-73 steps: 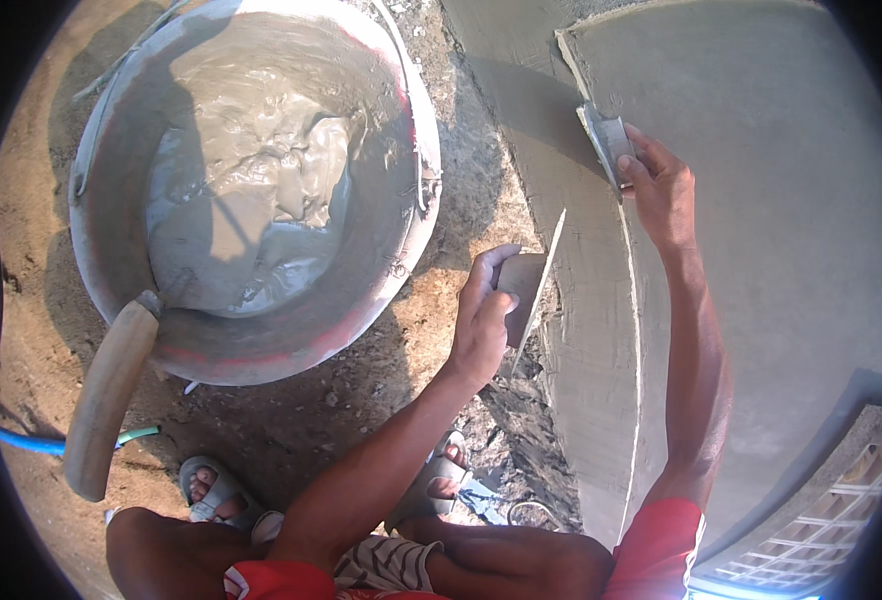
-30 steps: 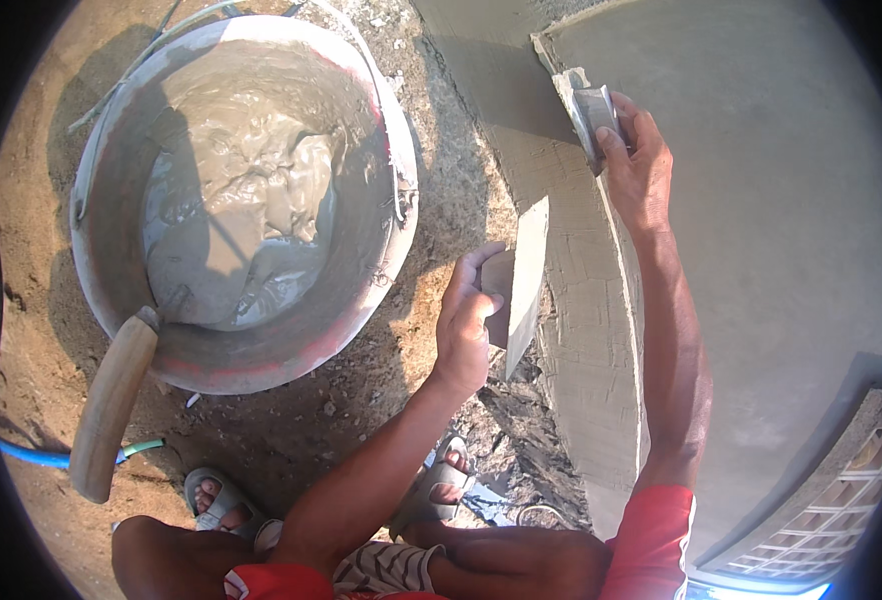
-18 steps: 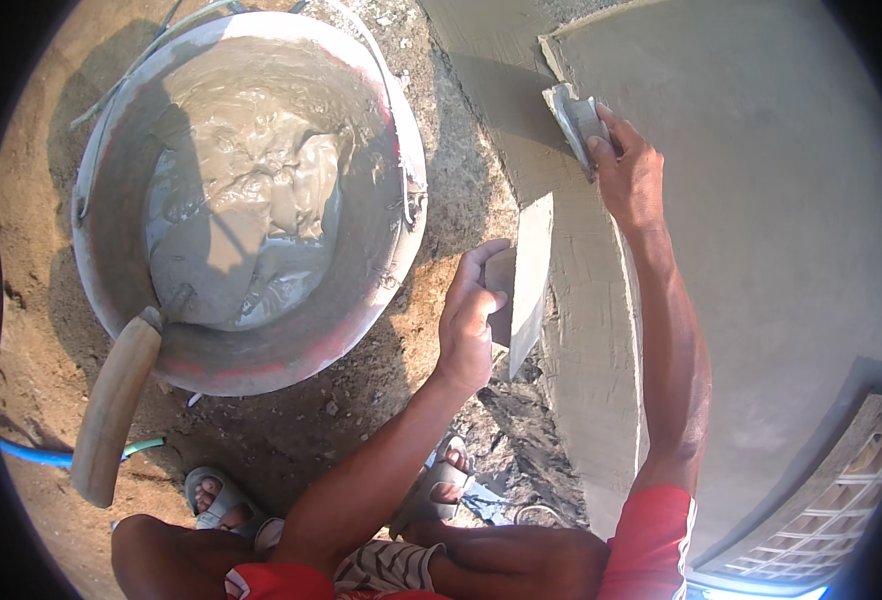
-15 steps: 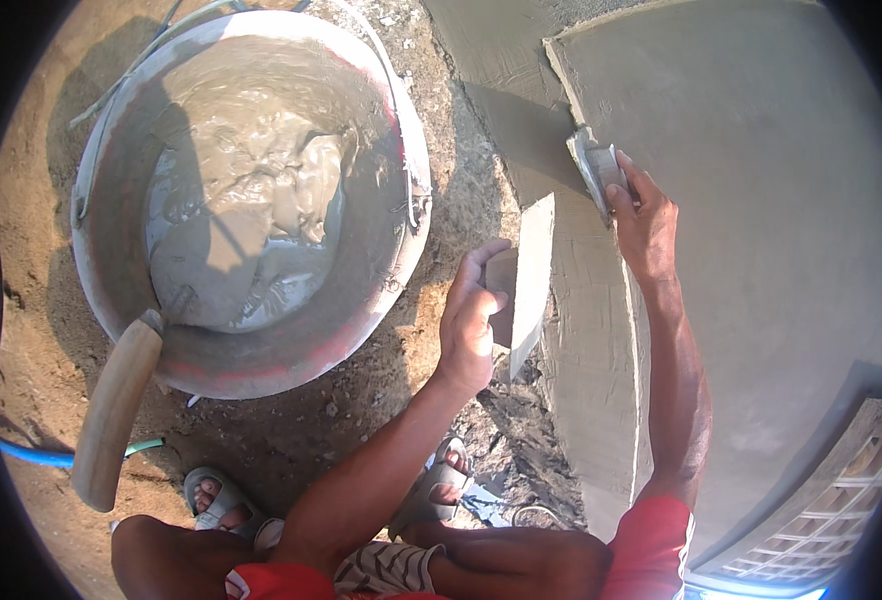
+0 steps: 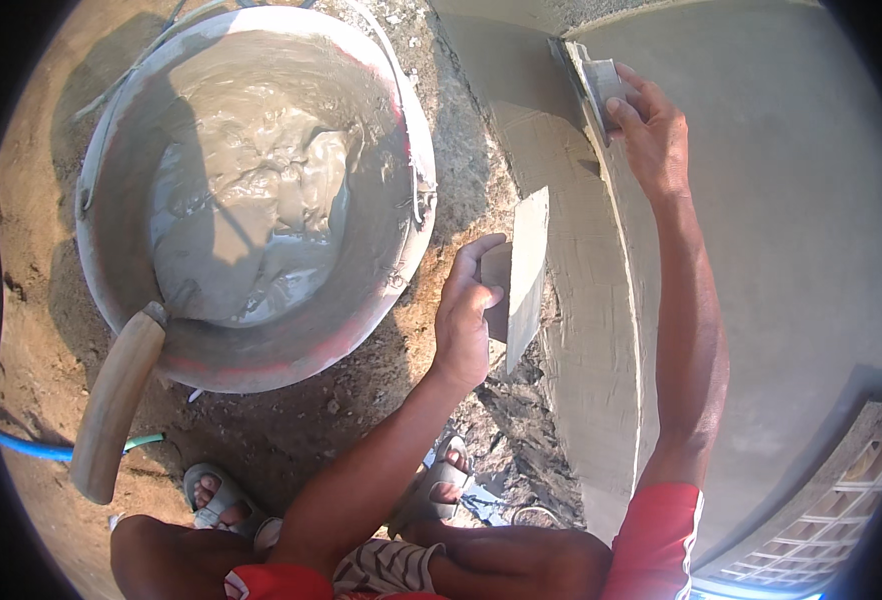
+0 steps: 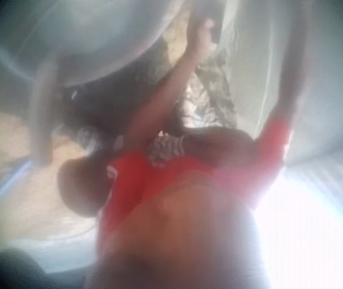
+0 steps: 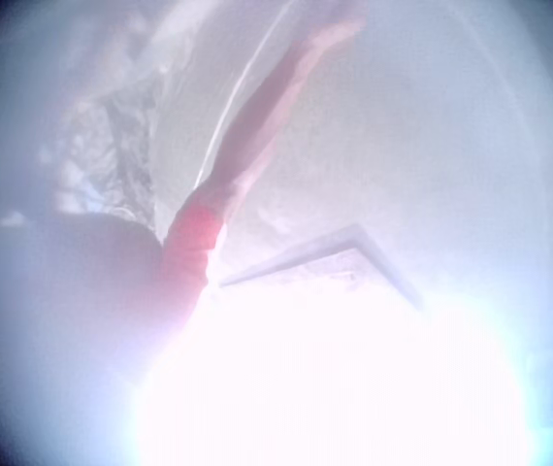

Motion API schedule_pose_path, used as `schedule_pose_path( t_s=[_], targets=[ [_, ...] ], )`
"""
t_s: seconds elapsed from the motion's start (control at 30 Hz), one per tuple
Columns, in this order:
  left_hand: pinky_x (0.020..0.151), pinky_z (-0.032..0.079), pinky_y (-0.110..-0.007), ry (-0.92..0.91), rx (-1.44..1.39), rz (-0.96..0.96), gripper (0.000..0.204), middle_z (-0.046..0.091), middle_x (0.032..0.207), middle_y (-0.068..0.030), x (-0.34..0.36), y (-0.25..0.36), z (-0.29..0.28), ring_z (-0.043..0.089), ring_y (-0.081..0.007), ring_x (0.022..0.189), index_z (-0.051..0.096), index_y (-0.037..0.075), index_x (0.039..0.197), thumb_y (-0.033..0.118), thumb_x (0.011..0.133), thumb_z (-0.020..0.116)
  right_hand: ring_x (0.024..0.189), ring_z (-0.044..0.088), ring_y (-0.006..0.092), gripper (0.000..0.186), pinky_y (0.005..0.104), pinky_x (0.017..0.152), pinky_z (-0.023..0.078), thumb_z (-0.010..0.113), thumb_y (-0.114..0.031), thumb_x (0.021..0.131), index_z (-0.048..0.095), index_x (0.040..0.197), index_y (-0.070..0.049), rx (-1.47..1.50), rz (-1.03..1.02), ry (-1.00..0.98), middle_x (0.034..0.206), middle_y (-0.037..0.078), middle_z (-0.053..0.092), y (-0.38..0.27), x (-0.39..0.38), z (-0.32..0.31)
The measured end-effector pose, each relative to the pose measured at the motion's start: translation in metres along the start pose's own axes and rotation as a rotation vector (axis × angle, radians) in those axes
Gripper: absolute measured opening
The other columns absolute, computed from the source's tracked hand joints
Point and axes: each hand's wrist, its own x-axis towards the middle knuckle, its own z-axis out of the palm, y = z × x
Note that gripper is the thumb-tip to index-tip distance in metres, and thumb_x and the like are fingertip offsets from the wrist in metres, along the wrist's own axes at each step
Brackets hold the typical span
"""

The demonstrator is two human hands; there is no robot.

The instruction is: The person scoops cement from a bucket with a trowel and applies it to a wall using a smaller trowel. They repeatedly smooth the cement along the wall surface, working in a continuous motion.

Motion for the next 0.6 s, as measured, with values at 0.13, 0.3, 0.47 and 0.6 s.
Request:
schedule_pose_path(
  t_s=[0.13, 0.3, 0.47, 0.6],
  targets=[
    [0.100, 0.037, -0.033, -0.014, 0.032, 0.031, 0.059, 0.054, 0.116, -0.0120, -0.001, 0.000, 0.001, 0.050, -0.0190, 0.110, 0.041, 0.000, 0.132, 0.021, 0.078, 0.043, 0.070, 0.065, 0.0139, 0.043, 0.0307, 0.075, 0.053, 0.060, -0.013, 0.091, 0.057, 0.133, -0.011, -0.139, 0.032, 0.010, 0.096, 0.012, 0.071, -0.006, 0.015, 0.015],
    [0.099, 0.038, -0.033, 0.000, -0.038, -0.002, 0.059, 0.054, 0.116, -0.0119, -0.001, 0.001, -0.004, 0.050, -0.0186, 0.109, 0.040, -0.001, 0.132, 0.021, 0.078, 0.043, 0.068, 0.064, 0.0141, 0.042, 0.0314, 0.071, 0.054, 0.059, -0.013, 0.091, 0.057, 0.133, -0.012, -0.254, 0.059, -0.018, 0.096, 0.013, 0.071, -0.008, -0.004, 0.025],
    [0.098, 0.039, -0.033, -0.010, -0.023, -0.016, 0.059, 0.054, 0.115, -0.0116, -0.001, 0.000, 0.005, 0.051, -0.0182, 0.108, 0.041, -0.001, 0.132, 0.022, 0.078, 0.043, 0.078, 0.065, 0.0130, 0.041, 0.0298, 0.068, 0.057, 0.058, -0.009, 0.092, 0.057, 0.133, -0.011, -0.237, 0.117, -0.044, 0.097, 0.012, 0.070, 0.001, -0.037, 0.005],
    [0.100, 0.037, -0.034, -0.038, -0.038, 0.017, 0.057, 0.052, 0.119, -0.0140, -0.001, -0.003, 0.002, 0.049, -0.0206, 0.111, 0.041, -0.003, 0.131, 0.018, 0.078, 0.042, 0.085, 0.065, 0.0149, 0.042, 0.0309, 0.070, 0.058, 0.057, -0.008, 0.091, 0.057, 0.132, -0.010, -0.199, 0.211, -0.080, 0.105, 0.014, 0.069, 0.021, -0.088, -0.022]
  ],
)
